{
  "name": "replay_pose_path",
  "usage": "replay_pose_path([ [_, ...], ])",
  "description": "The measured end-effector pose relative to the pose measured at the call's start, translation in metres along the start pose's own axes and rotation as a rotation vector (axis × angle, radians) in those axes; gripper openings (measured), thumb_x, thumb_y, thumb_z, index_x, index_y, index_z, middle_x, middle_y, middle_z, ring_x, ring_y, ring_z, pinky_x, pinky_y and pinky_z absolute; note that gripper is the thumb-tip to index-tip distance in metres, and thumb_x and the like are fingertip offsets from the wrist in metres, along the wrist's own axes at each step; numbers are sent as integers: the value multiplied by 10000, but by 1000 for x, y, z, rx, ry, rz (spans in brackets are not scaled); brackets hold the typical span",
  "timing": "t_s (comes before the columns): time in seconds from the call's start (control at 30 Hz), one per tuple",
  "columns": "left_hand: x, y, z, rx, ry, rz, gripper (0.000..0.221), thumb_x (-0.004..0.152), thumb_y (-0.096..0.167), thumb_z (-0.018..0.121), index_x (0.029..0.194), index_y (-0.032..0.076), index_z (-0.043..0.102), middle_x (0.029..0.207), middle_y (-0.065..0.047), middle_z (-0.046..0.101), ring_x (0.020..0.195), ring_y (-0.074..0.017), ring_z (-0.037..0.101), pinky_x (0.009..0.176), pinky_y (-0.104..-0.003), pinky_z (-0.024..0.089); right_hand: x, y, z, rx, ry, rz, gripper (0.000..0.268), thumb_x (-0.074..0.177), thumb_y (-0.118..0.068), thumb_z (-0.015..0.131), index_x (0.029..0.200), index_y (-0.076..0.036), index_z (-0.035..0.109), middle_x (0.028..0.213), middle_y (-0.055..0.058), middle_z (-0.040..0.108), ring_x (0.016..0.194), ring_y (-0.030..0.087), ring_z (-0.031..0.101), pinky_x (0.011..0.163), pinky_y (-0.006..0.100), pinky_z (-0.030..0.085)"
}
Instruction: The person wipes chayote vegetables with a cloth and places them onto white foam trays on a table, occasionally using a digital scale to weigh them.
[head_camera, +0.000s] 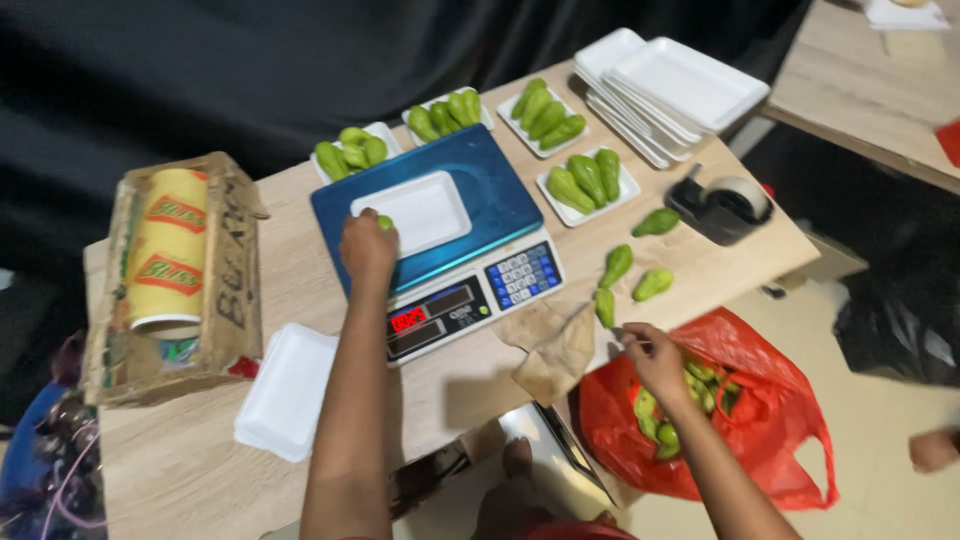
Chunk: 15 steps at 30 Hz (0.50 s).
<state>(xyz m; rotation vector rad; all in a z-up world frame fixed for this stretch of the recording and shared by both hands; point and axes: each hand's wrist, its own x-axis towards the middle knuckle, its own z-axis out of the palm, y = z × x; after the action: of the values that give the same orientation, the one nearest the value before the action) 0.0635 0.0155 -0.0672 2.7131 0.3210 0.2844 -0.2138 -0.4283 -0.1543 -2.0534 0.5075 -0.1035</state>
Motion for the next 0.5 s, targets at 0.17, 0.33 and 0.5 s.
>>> replay_pose_path([
  [0.17, -32, 29, -30, -72, 72, 51, 476, 839, 201, 803, 1271, 62, 657, 1107, -203, 596, 1018, -450, 684, 867, -525, 577, -44, 13, 16, -35, -85, 24, 255, 952, -205, 676, 1170, -145, 792, 1095, 197, 770, 1065, 416, 716, 912, 496, 581],
  [0.33, -125, 113, -25, -381, -89, 150, 481, 922, 131, 715, 1359, -29, 590, 1141, -281, 599, 1098, -506, 639, 944, -585, 526, -66, 48, 35, -57, -136, 129, 272, 940, -182, 653, 1171, -146, 793, 1074, 159, 799, 1052, 355, 744, 898, 464, 597],
  [0.5, -252, 180, -3, -175, -721, 372, 699, 835, 279, 817, 1433, 44, 543, 1272, -284, 589, 1239, -486, 608, 971, -620, 541, -83, 49, 39, 112, -202, 128, 242, 901, -179, 672, 1099, -129, 802, 937, 182, 813, 959, 345, 762, 847, 478, 601],
])
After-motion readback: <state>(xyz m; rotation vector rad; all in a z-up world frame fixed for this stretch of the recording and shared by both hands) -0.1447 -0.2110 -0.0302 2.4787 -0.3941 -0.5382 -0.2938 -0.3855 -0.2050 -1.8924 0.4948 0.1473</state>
